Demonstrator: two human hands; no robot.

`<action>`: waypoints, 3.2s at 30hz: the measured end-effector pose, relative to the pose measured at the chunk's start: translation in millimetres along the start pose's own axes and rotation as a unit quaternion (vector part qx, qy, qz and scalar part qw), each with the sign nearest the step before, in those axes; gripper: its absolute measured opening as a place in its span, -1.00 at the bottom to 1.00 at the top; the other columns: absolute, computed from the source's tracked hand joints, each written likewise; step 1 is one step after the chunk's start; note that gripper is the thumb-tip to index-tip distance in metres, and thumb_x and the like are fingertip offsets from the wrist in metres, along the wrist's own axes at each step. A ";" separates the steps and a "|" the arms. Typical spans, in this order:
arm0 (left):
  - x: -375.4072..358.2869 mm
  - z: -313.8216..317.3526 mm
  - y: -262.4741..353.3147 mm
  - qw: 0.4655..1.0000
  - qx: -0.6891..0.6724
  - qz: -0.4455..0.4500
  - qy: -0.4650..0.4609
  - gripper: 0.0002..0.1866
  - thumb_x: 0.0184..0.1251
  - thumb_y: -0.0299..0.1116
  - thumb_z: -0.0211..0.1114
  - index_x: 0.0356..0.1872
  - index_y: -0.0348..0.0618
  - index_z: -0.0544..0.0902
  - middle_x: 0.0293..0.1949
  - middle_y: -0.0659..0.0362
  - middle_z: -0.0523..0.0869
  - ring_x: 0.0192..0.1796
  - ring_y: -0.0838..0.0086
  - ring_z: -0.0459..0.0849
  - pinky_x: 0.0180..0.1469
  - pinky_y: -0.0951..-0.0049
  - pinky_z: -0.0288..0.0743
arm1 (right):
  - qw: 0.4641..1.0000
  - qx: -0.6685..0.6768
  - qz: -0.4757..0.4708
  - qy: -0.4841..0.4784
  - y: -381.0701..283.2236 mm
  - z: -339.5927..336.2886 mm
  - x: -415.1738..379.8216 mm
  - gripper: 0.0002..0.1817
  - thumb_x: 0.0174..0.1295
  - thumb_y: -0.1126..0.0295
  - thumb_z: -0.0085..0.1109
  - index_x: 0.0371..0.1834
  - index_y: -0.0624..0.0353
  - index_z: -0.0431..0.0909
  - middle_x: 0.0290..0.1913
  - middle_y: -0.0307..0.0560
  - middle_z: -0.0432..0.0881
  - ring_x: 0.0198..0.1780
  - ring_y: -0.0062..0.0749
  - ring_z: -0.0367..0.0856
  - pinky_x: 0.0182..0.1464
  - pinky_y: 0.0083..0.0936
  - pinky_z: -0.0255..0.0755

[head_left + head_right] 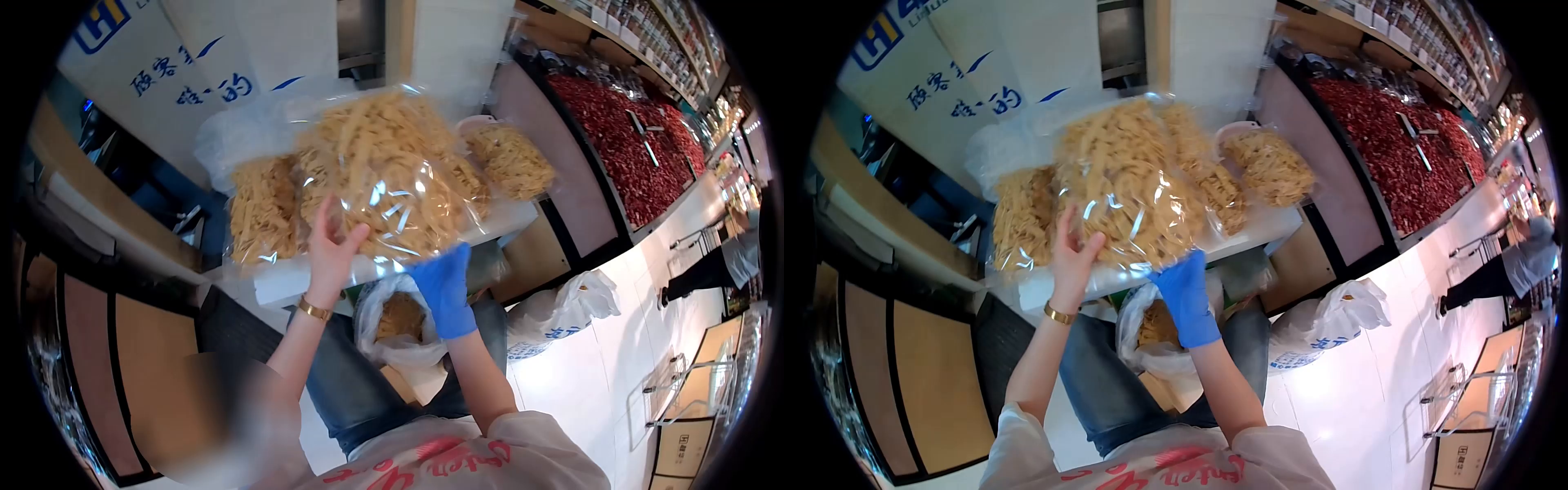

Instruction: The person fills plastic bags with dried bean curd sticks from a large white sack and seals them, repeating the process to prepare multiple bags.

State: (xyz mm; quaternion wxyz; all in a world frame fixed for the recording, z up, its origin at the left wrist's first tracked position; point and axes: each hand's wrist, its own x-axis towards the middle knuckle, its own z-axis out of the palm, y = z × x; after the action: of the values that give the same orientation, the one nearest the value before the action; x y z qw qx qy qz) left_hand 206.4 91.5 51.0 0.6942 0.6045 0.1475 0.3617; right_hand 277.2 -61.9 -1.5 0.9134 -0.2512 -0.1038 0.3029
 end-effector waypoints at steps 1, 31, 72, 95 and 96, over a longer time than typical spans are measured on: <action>-0.3 9.5 -2.6 0.998 0.035 -0.011 -0.044 -0.25 0.16 -0.44 0.35 0.35 -0.21 0.16 -0.12 0.18 0.61 -0.34 0.68 0.53 -0.35 0.64 0.48 | 0.997 0.045 -0.063 0.007 -7.1 4.8 6.3 -0.15 0.20 -0.17 0.01 0.43 0.03 -0.06 0.39 -0.05 0.14 0.31 -0.01 0.26 0.31 -0.05 0.20; 84.4 186.4 -161.8 0.954 0.047 -0.102 -0.277 -0.34 0.33 -0.15 0.12 0.32 -0.37 0.19 0.03 -0.05 0.55 -0.15 0.38 0.58 -0.08 0.47 0.44 | 0.708 -0.506 -0.430 0.242 -162.4 -81.2 94.2 -0.18 0.14 0.51 0.17 0.44 0.22 -0.07 0.41 0.01 0.09 0.33 -0.38 0.18 0.38 -0.45 0.00; 38.3 163.2 -161.1 0.867 0.297 0.164 -0.365 -0.55 0.09 -0.68 0.07 0.08 -0.24 0.42 0.13 -0.06 0.47 0.18 0.05 0.44 0.21 0.29 0.32 | 0.683 -0.674 -0.244 0.142 -73.9 -154.2 92.9 -0.18 0.16 0.19 0.11 0.41 0.32 -0.05 0.35 0.42 0.09 0.34 0.25 0.14 0.34 -0.20 0.11; -130.7 -9.0 -145.0 0.911 0.205 -0.122 -0.337 -0.72 0.34 -0.57 0.06 0.06 -0.27 0.47 -0.05 0.10 0.63 0.00 0.47 0.60 0.05 0.49 0.45 | 0.578 -0.730 -0.329 0.159 -306.4 -93.3 -91.8 -0.70 0.21 0.61 0.03 0.00 0.15 0.54 -0.10 -0.20 0.57 -0.05 -0.52 0.50 0.04 -0.59 0.33; -132.9 -26.0 -141.1 0.914 0.217 -0.126 -0.317 -0.73 0.35 -0.57 0.05 0.06 -0.27 0.47 -0.06 0.10 0.64 -0.01 0.46 0.60 0.05 0.49 0.45 | 0.591 -0.722 -0.323 0.162 -299.0 -88.3 -82.1 -0.70 0.21 0.62 0.03 0.00 0.14 0.55 -0.11 -0.21 0.56 -0.07 -0.53 0.49 0.02 -0.60 0.33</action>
State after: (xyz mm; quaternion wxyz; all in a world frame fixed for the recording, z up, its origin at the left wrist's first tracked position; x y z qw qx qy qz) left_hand 143.0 19.1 -119.3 0.5959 0.7998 0.0695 0.0194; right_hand 392.0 -353.0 76.1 0.4729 -0.8231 -0.2132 -0.2311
